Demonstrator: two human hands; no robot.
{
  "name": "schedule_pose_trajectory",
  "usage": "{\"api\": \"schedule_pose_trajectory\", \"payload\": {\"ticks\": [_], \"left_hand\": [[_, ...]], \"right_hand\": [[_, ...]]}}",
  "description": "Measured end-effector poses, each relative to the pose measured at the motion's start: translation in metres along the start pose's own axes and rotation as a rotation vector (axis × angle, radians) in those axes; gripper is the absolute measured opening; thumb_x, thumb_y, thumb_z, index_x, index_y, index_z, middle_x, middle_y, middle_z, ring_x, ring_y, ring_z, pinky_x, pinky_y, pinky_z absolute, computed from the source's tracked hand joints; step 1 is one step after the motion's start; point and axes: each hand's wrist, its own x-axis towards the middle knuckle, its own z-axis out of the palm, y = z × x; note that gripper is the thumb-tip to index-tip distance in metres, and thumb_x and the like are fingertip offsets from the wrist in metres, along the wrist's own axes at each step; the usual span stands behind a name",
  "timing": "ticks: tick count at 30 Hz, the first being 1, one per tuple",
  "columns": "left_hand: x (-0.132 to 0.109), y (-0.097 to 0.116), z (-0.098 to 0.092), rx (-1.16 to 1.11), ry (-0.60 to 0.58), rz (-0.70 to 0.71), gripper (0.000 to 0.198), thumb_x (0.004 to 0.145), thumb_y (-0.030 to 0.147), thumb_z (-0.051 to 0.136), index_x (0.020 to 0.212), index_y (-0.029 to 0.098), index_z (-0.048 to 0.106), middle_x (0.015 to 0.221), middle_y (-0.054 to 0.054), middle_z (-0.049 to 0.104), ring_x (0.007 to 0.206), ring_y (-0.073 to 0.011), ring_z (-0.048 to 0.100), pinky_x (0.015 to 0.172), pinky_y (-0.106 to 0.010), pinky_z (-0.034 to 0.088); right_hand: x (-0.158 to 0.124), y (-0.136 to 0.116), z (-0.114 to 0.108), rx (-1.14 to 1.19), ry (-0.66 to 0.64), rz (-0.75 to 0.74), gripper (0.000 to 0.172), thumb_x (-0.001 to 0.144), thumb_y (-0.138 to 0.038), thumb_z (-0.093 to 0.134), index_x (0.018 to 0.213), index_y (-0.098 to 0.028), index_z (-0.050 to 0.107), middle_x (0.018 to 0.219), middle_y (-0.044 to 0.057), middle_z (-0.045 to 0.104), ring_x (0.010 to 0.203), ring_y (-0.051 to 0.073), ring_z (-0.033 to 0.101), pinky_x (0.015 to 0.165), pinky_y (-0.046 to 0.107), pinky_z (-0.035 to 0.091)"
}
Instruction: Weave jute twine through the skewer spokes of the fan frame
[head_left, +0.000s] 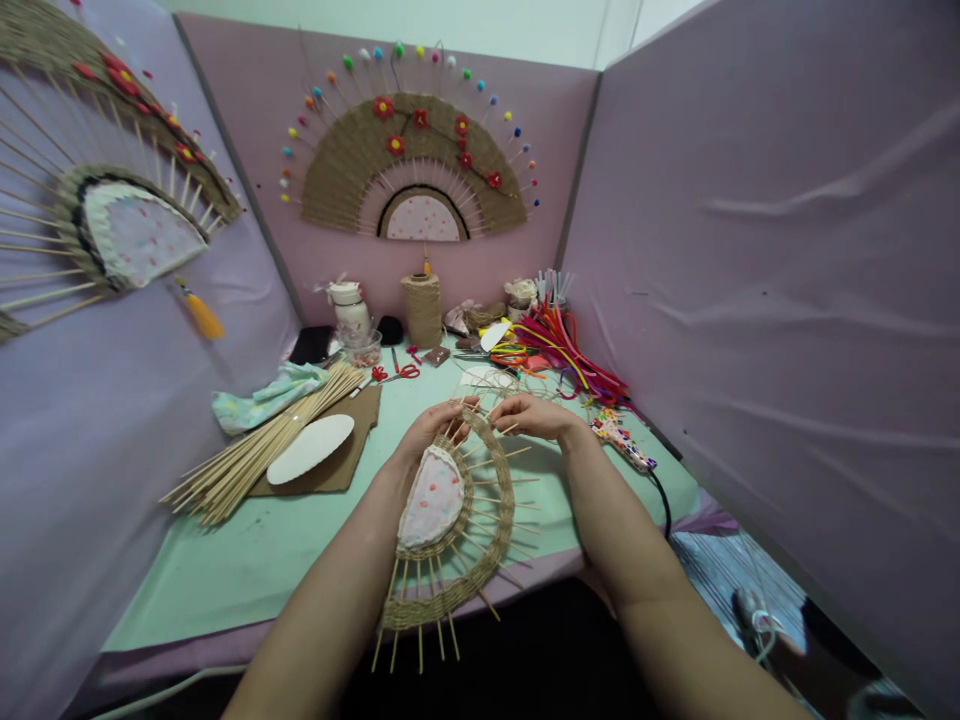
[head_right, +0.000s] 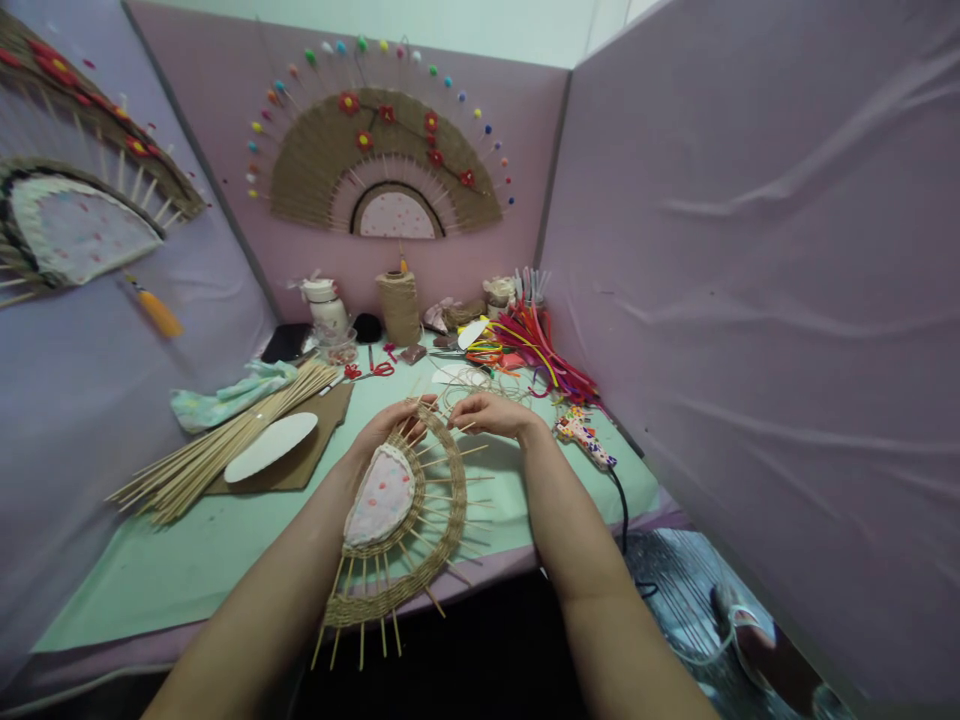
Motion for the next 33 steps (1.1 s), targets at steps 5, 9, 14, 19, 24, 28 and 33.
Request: {"api": "schedule_pose_trajectory", "payload": {"ticks": [5,9,14,19,24,28,33], "left_hand": [[-0.004,-0.001,0.003,-0.007,-0.020,0.015,0.026,0.072,0.015,0.070,0.097,0.010,0.072,0.087,-0.010,0.073,0.061,-0.0078,0.062,0.060,-0.016,0.050],[-0.006,0.002,0.005,-0.010,-0.037,-0.039,0.030,0.071,0.012,0.069,0.101,0.012,0.070,0.091,-0.010,0.073,0.060,-0.0073,0.062,0.058,-0.016,0.050],[-0.003,0.006,-0.001,0.018,-0.026,-0.071,0.027,0.069,0.012,0.070,0.097,0.011,0.070,0.089,-0.009,0.073,0.050,-0.0039,0.055,0.051,-0.015,0.046],[0.000,0.008,-0.010,0.040,-0.047,-0.028,0.023,0.065,0.011,0.073,0.088,0.007,0.071,0.080,-0.008,0.070,0.047,-0.0021,0.050,0.046,-0.014,0.041],[-0.001,0.012,-0.013,0.030,-0.030,-0.005,0.026,0.065,0.013,0.074,0.090,0.006,0.070,0.063,-0.003,0.063,0.045,-0.0034,0.048,0.046,-0.016,0.039],[0.000,0.014,-0.014,0.032,-0.024,0.007,0.027,0.064,0.012,0.075,0.090,0.006,0.070,0.061,-0.001,0.061,0.045,-0.0033,0.048,0.044,-0.015,0.037],[0.000,0.016,-0.013,0.046,-0.001,0.016,0.026,0.064,0.013,0.073,0.089,0.006,0.070,0.056,0.000,0.058,0.044,-0.0038,0.046,0.043,-0.016,0.035]], "right_hand": [[-0.001,0.000,0.006,-0.006,-0.096,0.022,0.030,0.064,-0.039,0.079,0.077,-0.014,0.069,0.065,-0.003,0.059,0.059,0.007,0.048,0.056,0.019,0.038],[-0.002,-0.001,0.008,-0.066,-0.125,0.038,0.029,0.065,-0.037,0.078,0.079,-0.014,0.069,0.070,-0.002,0.061,0.062,0.008,0.051,0.059,0.019,0.041],[-0.001,-0.002,0.006,-0.096,-0.102,0.006,0.027,0.070,-0.037,0.073,0.079,-0.012,0.068,0.063,-0.003,0.057,0.057,0.007,0.046,0.055,0.019,0.036],[-0.002,-0.005,0.006,-0.102,-0.046,-0.030,0.027,0.071,-0.038,0.071,0.081,-0.013,0.068,0.060,-0.005,0.053,0.055,0.007,0.044,0.053,0.019,0.034],[-0.003,-0.005,0.004,-0.087,-0.008,-0.044,0.033,0.070,-0.041,0.073,0.087,-0.013,0.069,0.064,-0.003,0.056,0.060,0.008,0.047,0.055,0.020,0.035],[-0.003,-0.004,0.001,-0.081,0.048,-0.054,0.036,0.068,-0.043,0.075,0.087,-0.013,0.069,0.065,-0.003,0.056,0.060,0.008,0.046,0.057,0.021,0.035],[-0.002,-0.007,0.001,-0.039,0.280,-0.157,0.034,0.067,-0.044,0.075,0.079,-0.014,0.065,0.061,-0.004,0.052,0.056,0.008,0.041,0.054,0.023,0.031]]}}
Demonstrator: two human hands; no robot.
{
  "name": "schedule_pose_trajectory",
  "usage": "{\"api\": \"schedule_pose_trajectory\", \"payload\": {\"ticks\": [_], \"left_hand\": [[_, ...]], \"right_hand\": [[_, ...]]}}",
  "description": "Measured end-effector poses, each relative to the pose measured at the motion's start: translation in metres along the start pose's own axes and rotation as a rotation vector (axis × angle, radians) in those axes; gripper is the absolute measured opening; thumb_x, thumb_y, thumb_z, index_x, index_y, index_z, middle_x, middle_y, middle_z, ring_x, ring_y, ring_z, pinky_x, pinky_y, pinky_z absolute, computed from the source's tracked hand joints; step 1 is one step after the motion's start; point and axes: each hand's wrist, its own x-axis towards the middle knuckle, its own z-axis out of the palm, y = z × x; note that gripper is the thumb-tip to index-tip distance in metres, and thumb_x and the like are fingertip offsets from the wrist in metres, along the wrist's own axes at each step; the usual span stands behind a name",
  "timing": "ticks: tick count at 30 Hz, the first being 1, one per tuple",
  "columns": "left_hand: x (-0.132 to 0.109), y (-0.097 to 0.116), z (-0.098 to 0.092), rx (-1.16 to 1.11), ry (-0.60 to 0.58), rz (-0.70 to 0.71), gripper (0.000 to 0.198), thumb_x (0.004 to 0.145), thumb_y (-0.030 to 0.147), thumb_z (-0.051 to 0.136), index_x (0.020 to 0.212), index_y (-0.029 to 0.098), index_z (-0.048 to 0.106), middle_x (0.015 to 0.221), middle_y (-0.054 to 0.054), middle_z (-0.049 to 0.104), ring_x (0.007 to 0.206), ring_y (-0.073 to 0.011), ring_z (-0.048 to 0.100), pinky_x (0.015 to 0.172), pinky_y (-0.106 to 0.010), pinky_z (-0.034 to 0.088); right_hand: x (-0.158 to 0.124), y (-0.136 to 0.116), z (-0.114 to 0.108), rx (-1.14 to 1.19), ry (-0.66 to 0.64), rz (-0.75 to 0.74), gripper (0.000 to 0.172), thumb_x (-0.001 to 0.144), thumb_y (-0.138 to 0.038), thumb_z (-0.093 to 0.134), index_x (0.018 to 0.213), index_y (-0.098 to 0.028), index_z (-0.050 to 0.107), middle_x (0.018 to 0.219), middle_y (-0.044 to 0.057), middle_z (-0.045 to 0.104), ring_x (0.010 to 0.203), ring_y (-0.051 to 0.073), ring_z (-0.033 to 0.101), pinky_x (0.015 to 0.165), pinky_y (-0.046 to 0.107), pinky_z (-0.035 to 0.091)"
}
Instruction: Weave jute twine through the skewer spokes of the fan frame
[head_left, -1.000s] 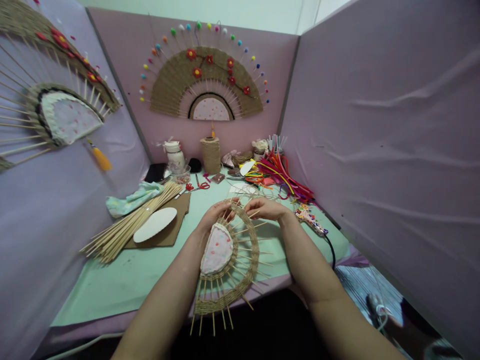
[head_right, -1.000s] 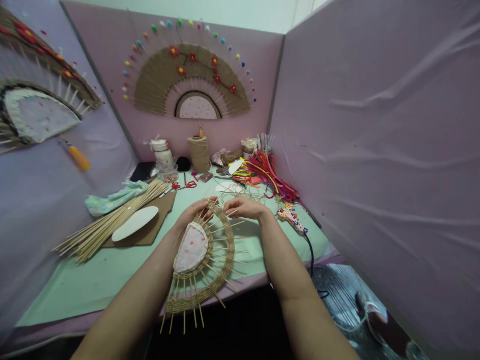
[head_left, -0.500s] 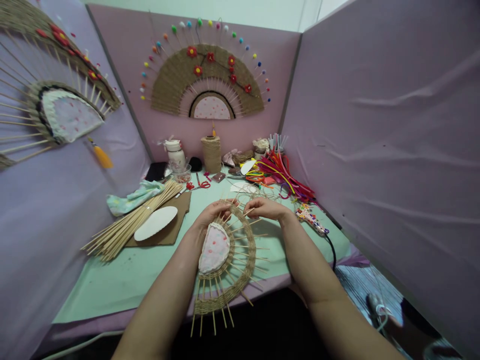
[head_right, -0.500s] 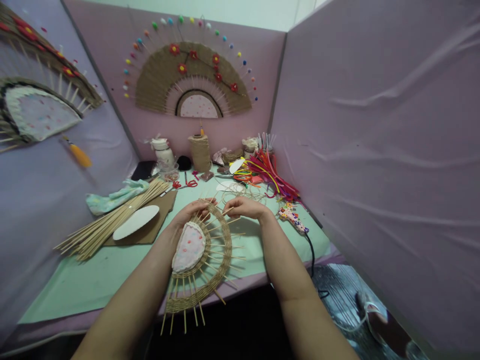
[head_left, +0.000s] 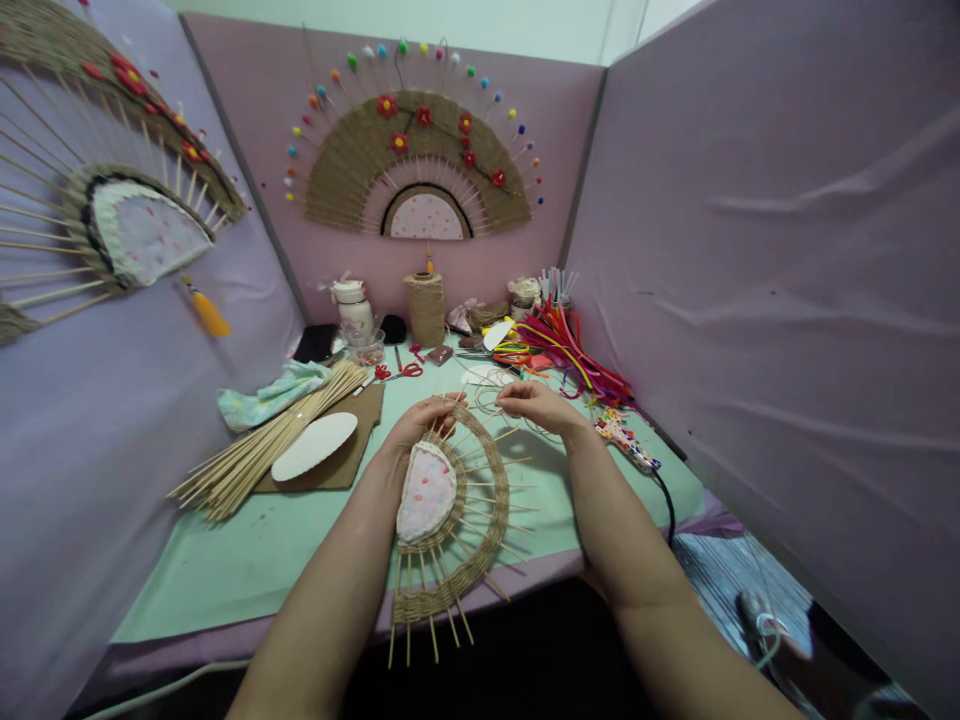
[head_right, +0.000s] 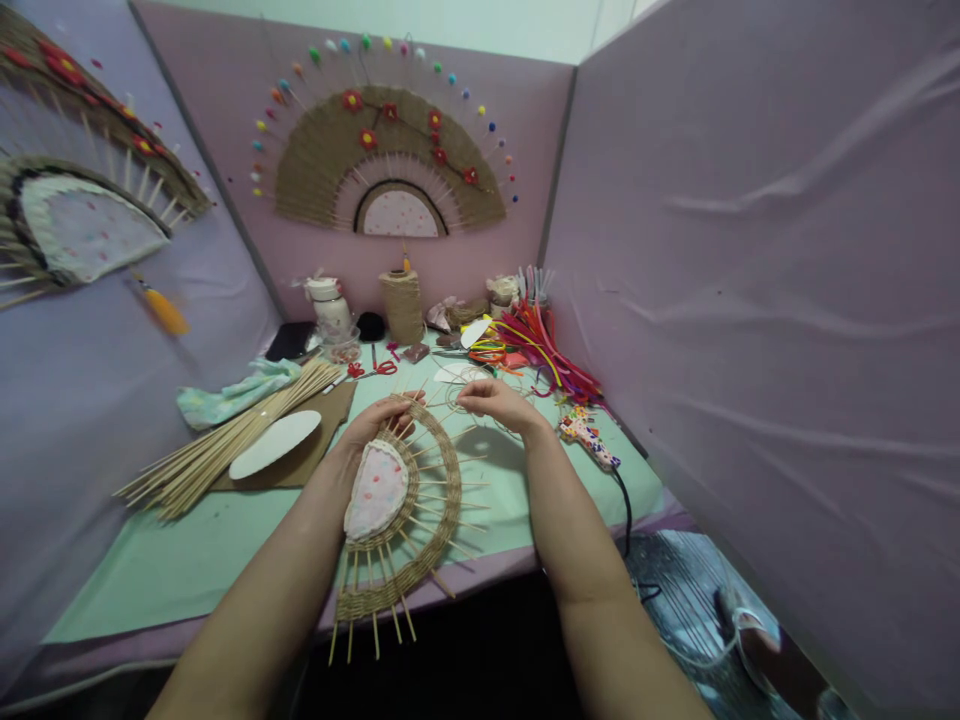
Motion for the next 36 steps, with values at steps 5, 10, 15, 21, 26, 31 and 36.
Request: {"api": "schedule_pose_trajectory", "payload": {"ticks": [5,10,15,21,26,31,36], "left_hand": [[0.000,0.003,0.000,-0.005,0.058,0.013,0.023,0.066,0.010,0.070,0.089,0.006,0.069,0.056,0.000,0.059,0.043,-0.0039,0.046,0.043,-0.016,0.036],[0.001,0.004,-0.001,-0.017,0.094,0.014,0.025,0.066,0.010,0.072,0.090,0.006,0.069,0.058,-0.001,0.060,0.043,-0.0040,0.048,0.042,-0.016,0.037],[0.000,0.004,-0.002,-0.088,0.136,0.056,0.023,0.066,0.008,0.069,0.090,0.008,0.069,0.076,-0.005,0.069,0.045,-0.0029,0.051,0.044,-0.016,0.041],[0.001,0.006,-0.004,-0.184,0.079,0.091,0.020,0.071,0.008,0.065,0.091,0.009,0.069,0.080,-0.005,0.070,0.048,-0.0025,0.053,0.046,-0.015,0.043],[-0.001,0.007,-0.002,-0.271,0.062,0.094,0.019,0.074,0.007,0.061,0.092,0.008,0.068,0.075,-0.005,0.070,0.047,-0.0022,0.053,0.048,-0.014,0.044],[-0.006,0.008,0.002,-0.300,0.132,0.120,0.027,0.074,0.009,0.062,0.100,0.013,0.068,0.073,-0.002,0.069,0.052,-0.0052,0.059,0.050,-0.016,0.046],[-0.008,0.009,0.006,-0.288,0.190,0.089,0.034,0.073,0.012,0.065,0.107,0.017,0.067,0.079,-0.002,0.072,0.064,-0.0107,0.066,0.061,-0.022,0.053]], "right_hand": [[0.001,-0.003,0.004,0.059,0.100,-0.078,0.033,0.068,-0.046,0.074,0.074,-0.016,0.061,0.058,-0.005,0.048,0.055,0.008,0.038,0.053,0.024,0.028],[0.000,-0.003,0.006,0.083,0.106,-0.109,0.033,0.066,-0.046,0.075,0.071,-0.016,0.061,0.058,-0.004,0.048,0.055,0.009,0.039,0.053,0.024,0.028],[0.001,-0.002,0.005,0.075,0.073,-0.068,0.031,0.068,-0.045,0.074,0.067,-0.016,0.062,0.056,-0.003,0.049,0.054,0.008,0.038,0.052,0.024,0.028],[0.002,0.000,0.008,0.197,-0.027,0.019,0.030,0.070,-0.044,0.073,0.072,-0.014,0.068,0.063,0.001,0.058,0.056,0.008,0.044,0.054,0.023,0.033],[0.001,0.001,0.015,0.376,-0.141,0.078,0.035,0.070,-0.048,0.075,0.074,-0.013,0.069,0.064,0.002,0.060,0.058,0.009,0.048,0.055,0.023,0.036],[0.004,0.007,0.019,0.413,-0.197,0.065,0.058,0.075,-0.067,0.061,0.079,-0.010,0.072,0.067,0.006,0.062,0.061,0.012,0.050,0.060,0.025,0.041],[0.007,0.013,0.019,0.402,-0.243,-0.002,0.049,0.069,-0.058,0.071,0.081,-0.011,0.072,0.068,0.004,0.061,0.061,0.011,0.049,0.060,0.024,0.039]]}}
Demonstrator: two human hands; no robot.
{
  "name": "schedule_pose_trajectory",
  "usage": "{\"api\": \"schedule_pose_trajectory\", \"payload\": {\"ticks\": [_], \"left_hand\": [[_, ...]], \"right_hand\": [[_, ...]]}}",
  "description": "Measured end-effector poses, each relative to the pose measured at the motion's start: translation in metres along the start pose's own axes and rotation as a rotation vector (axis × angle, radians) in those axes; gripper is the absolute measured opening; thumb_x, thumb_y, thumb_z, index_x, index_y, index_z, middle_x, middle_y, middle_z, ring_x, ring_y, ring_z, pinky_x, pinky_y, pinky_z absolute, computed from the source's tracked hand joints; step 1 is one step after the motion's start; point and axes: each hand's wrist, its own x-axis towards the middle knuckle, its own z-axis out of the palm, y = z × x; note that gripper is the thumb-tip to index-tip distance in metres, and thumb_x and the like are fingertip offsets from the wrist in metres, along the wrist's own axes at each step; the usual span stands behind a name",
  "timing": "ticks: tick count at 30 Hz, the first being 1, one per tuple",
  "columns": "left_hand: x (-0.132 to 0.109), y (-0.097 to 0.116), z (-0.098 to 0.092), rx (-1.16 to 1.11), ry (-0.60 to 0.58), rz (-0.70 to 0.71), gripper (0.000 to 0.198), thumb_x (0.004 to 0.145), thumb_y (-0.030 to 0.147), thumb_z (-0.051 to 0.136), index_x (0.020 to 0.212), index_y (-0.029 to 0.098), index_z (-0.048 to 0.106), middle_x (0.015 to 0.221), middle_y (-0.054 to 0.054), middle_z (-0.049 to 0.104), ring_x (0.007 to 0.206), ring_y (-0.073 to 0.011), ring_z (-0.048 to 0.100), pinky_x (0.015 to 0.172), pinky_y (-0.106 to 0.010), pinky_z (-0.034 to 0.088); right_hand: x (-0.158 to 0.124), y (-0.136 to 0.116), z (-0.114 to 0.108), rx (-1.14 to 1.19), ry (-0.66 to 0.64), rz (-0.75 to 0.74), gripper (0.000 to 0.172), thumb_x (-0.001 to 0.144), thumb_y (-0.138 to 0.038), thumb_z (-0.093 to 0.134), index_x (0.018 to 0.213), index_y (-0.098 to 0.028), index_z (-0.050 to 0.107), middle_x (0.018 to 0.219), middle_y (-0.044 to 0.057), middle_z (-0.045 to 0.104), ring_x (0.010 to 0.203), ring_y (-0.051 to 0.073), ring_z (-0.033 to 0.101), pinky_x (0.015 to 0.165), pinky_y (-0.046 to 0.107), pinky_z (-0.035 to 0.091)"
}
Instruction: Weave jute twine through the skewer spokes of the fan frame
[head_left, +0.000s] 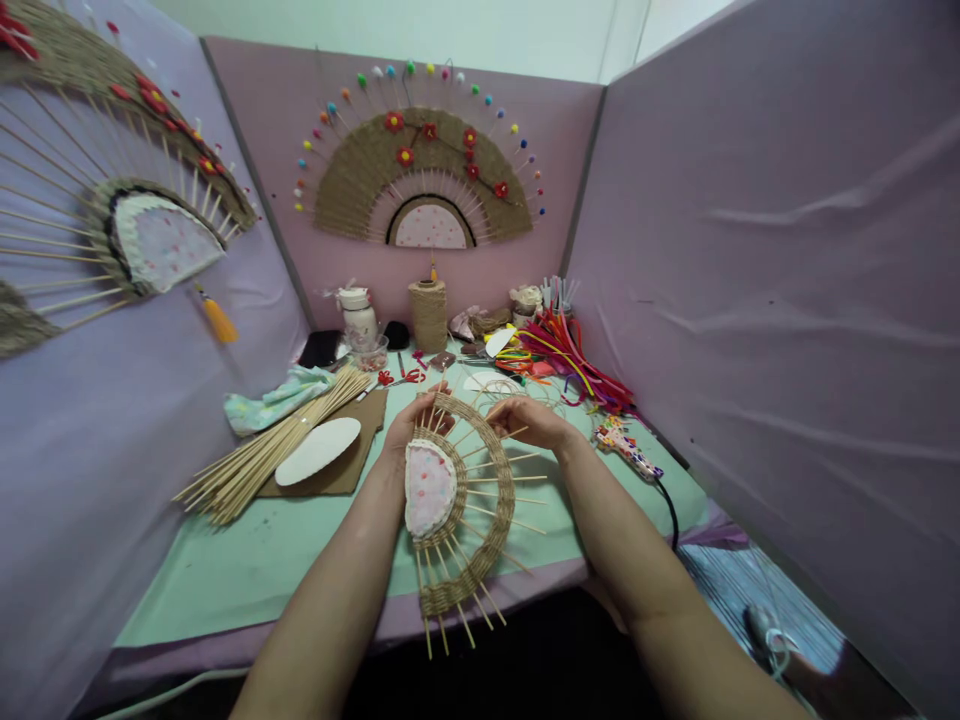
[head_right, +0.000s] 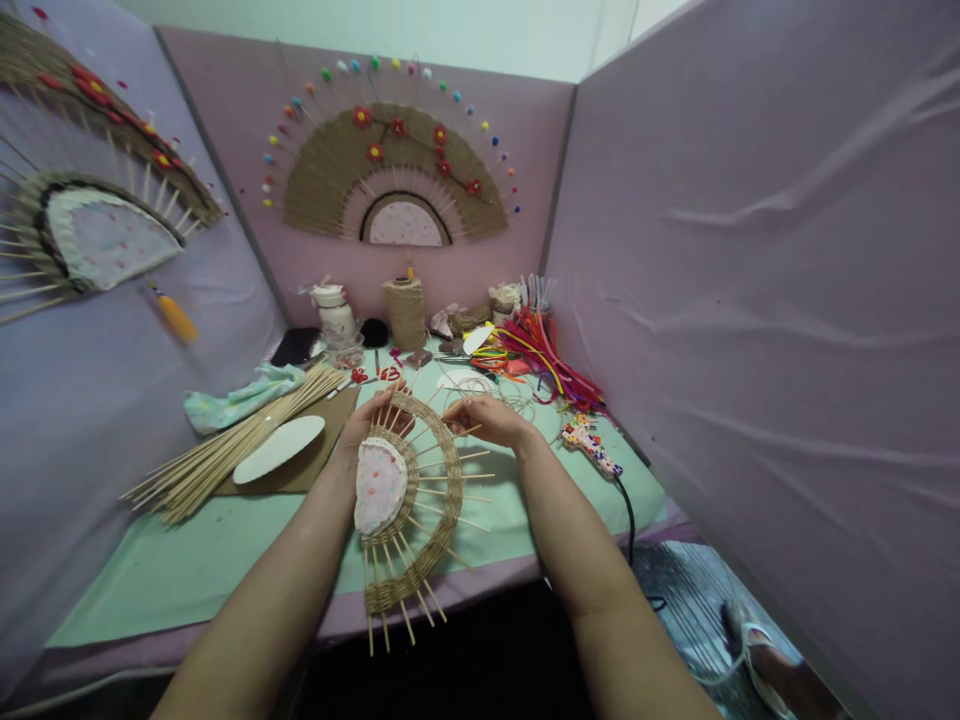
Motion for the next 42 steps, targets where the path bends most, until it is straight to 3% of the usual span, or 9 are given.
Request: {"api": "schedule_pose_trajectory", "payload": {"ticks": [4,9,13,20,31,35,42], "left_hand": [[0.001,-0.002,0.000,-0.008,0.020,-0.016,0.038,0.075,0.012,0.065,0.112,0.019,0.066,0.081,-0.002,0.073,0.071,-0.0127,0.069,0.071,-0.026,0.055],[0.003,-0.006,0.000,-0.036,0.025,-0.003,0.038,0.077,0.012,0.060,0.114,0.018,0.065,0.078,-0.003,0.073,0.071,-0.0131,0.069,0.073,-0.026,0.055],[0.002,-0.006,0.000,0.031,-0.035,-0.121,0.036,0.080,0.019,0.057,0.115,0.014,0.064,0.082,-0.007,0.074,0.076,-0.0172,0.070,0.075,-0.029,0.055],[-0.004,-0.004,-0.005,0.075,-0.265,-0.196,0.036,0.081,0.011,0.054,0.116,0.007,0.062,0.104,-0.015,0.072,0.101,-0.0199,0.067,0.091,-0.029,0.051],[-0.005,-0.002,-0.007,0.069,-0.286,-0.152,0.047,0.090,0.016,0.045,0.137,0.010,0.046,0.113,-0.014,0.070,0.111,-0.0203,0.063,0.097,-0.030,0.047],[-0.005,0.000,-0.008,0.028,-0.259,-0.122,0.046,0.089,0.015,0.045,0.134,0.012,0.050,0.113,-0.014,0.070,0.111,-0.0213,0.064,0.103,-0.034,0.044],[-0.006,0.002,-0.010,-0.058,-0.265,-0.061,0.030,0.087,0.018,0.049,0.112,0.013,0.066,0.110,-0.014,0.071,0.112,-0.0258,0.063,0.107,-0.046,0.038]], "right_hand": [[0.001,-0.001,0.001,-0.005,0.043,-0.012,0.038,0.065,-0.047,0.077,0.077,-0.011,0.072,0.062,0.001,0.056,0.058,0.009,0.045,0.057,0.023,0.035],[0.003,-0.003,0.005,-0.042,0.147,-0.020,0.034,0.064,-0.046,0.077,0.068,-0.012,0.070,0.058,0.000,0.056,0.055,0.009,0.043,0.054,0.024,0.032],[0.005,-0.002,0.004,-0.072,0.217,-0.015,0.035,0.064,-0.048,0.075,0.064,-0.014,0.068,0.057,0.000,0.057,0.055,0.010,0.046,0.056,0.024,0.034],[0.004,-0.004,0.006,-0.058,0.225,-0.005,0.038,0.061,-0.051,0.077,0.063,-0.014,0.067,0.058,0.001,0.060,0.056,0.011,0.050,0.058,0.025,0.038],[0.000,-0.007,0.009,-0.064,0.193,-0.037,0.036,0.068,-0.050,0.074,0.070,-0.014,0.070,0.063,0.001,0.062,0.060,0.011,0.052,0.061,0.025,0.040],[0.002,-0.004,0.003,-0.087,0.221,-0.031,0.030,0.065,-0.044,0.078,0.073,-0.015,0.072,0.070,0.002,0.066,0.065,0.012,0.056,0.065,0.026,0.041],[0.004,-0.001,-0.007,-0.206,0.240,-0.094,0.021,0.065,-0.036,0.078,0.073,-0.017,0.073,0.068,0.001,0.064,0.064,0.011,0.053,0.065,0.026,0.040]]}}
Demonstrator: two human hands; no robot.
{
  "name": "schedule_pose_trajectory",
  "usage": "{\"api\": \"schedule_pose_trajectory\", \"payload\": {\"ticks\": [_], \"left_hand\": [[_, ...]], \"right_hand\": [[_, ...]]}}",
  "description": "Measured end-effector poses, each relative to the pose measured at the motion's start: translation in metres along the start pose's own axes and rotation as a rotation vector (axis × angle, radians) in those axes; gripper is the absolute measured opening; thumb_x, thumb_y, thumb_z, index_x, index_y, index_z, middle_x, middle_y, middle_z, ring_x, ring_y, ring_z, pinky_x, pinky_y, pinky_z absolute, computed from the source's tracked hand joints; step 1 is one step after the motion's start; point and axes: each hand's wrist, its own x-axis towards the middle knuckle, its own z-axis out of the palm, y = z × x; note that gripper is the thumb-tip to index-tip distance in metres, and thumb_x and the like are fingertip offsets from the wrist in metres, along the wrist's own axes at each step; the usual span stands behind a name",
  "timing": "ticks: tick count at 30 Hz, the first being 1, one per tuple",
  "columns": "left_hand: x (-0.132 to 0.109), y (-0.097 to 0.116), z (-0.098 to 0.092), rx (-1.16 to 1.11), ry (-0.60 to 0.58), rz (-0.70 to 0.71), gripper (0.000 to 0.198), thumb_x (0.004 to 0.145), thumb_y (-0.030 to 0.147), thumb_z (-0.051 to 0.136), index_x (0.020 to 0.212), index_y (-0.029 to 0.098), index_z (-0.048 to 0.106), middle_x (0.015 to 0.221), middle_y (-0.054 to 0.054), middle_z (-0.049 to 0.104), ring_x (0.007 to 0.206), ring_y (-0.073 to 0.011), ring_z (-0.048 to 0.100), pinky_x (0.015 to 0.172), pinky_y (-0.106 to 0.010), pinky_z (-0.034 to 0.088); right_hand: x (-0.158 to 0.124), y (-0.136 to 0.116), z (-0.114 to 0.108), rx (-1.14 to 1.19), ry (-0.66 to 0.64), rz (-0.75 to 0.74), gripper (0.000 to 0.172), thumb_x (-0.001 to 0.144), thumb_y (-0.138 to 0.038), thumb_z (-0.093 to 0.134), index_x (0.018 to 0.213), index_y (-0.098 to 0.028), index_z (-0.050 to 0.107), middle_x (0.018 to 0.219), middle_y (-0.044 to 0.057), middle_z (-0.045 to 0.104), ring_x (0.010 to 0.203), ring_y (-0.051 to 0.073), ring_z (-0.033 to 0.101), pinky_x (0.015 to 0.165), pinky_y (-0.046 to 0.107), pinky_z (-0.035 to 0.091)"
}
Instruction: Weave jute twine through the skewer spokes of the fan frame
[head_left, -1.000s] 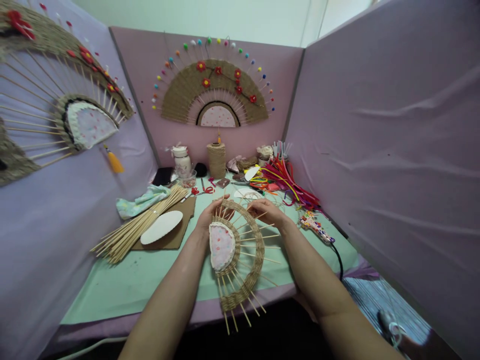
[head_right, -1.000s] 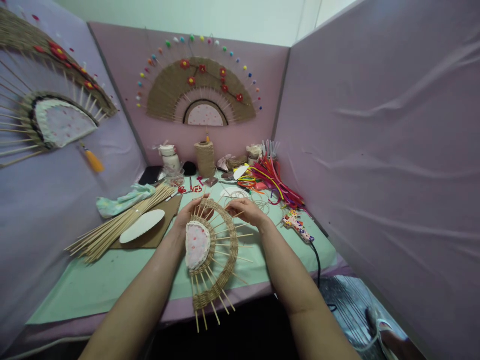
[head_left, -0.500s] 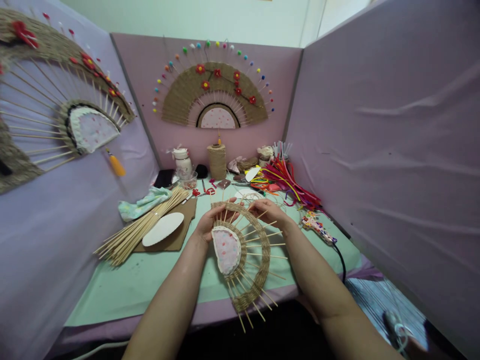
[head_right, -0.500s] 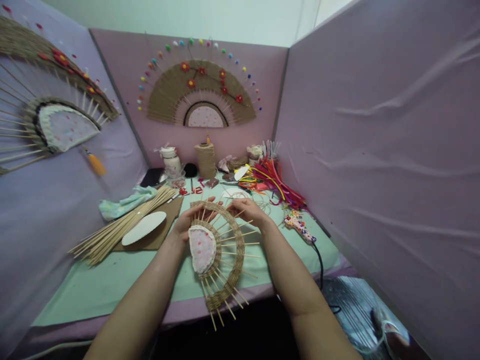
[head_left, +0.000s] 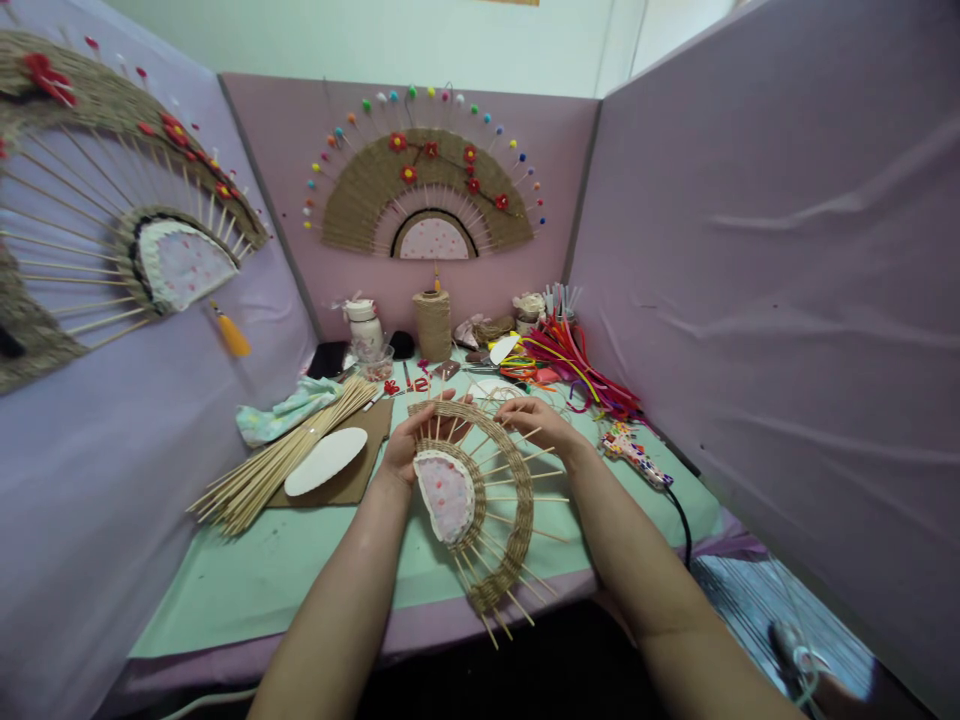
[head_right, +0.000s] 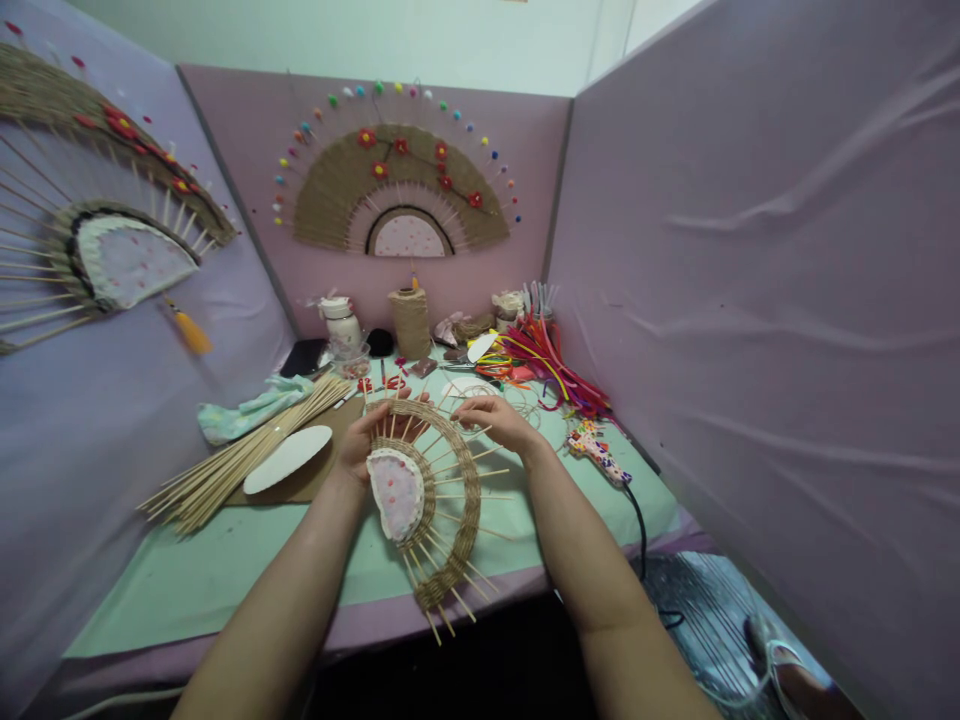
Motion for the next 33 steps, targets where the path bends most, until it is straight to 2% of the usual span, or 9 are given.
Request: {"api": "schedule_pose_trajectory", "payload": {"ticks": [7,14,18,23,33], "left_hand": [[-0.003,0.001,-0.002,-0.046,-0.085,0.089,0.024,0.087,0.022,0.048,0.094,0.013,0.070,0.122,-0.014,0.066,0.123,-0.0312,0.054,0.109,-0.052,0.034],[-0.001,0.008,-0.003,0.023,-0.074,0.105,0.024,0.088,0.021,0.048,0.095,0.011,0.070,0.123,-0.015,0.065,0.124,-0.0311,0.053,0.110,-0.051,0.034],[-0.001,0.009,-0.001,0.046,-0.053,0.096,0.024,0.088,0.020,0.049,0.092,0.011,0.070,0.119,-0.014,0.067,0.123,-0.0310,0.054,0.110,-0.050,0.036],[-0.002,0.009,-0.002,0.036,-0.042,0.091,0.024,0.088,0.020,0.049,0.093,0.011,0.070,0.119,-0.015,0.067,0.123,-0.0305,0.053,0.110,-0.049,0.036],[-0.001,0.012,-0.002,0.029,-0.019,0.109,0.024,0.088,0.019,0.049,0.093,0.010,0.070,0.118,-0.016,0.067,0.123,-0.0311,0.054,0.108,-0.050,0.038]], "right_hand": [[-0.003,-0.003,0.000,-0.073,-0.026,-0.013,0.018,0.066,-0.033,0.077,0.075,-0.018,0.073,0.069,0.000,0.064,0.063,0.011,0.053,0.065,0.026,0.039],[-0.005,-0.015,-0.005,-0.060,0.251,-0.186,0.019,0.065,-0.033,0.077,0.076,-0.020,0.070,0.072,-0.002,0.063,0.066,0.011,0.052,0.069,0.027,0.040],[-0.005,-0.018,-0.004,0.070,0.321,-0.265,0.018,0.067,-0.035,0.075,0.077,-0.022,0.067,0.069,-0.002,0.060,0.064,0.011,0.050,0.066,0.027,0.040],[-0.009,-0.022,0.000,0.133,0.288,-0.287,0.019,0.066,-0.036,0.075,0.072,-0.021,0.067,0.063,-0.002,0.057,0.060,0.011,0.047,0.061,0.027,0.039],[-0.011,-0.021,-0.004,0.050,0.191,-0.229,0.031,0.070,-0.048,0.067,0.060,-0.019,0.062,0.062,0.002,0.053,0.057,0.013,0.043,0.057,0.030,0.036]]}}
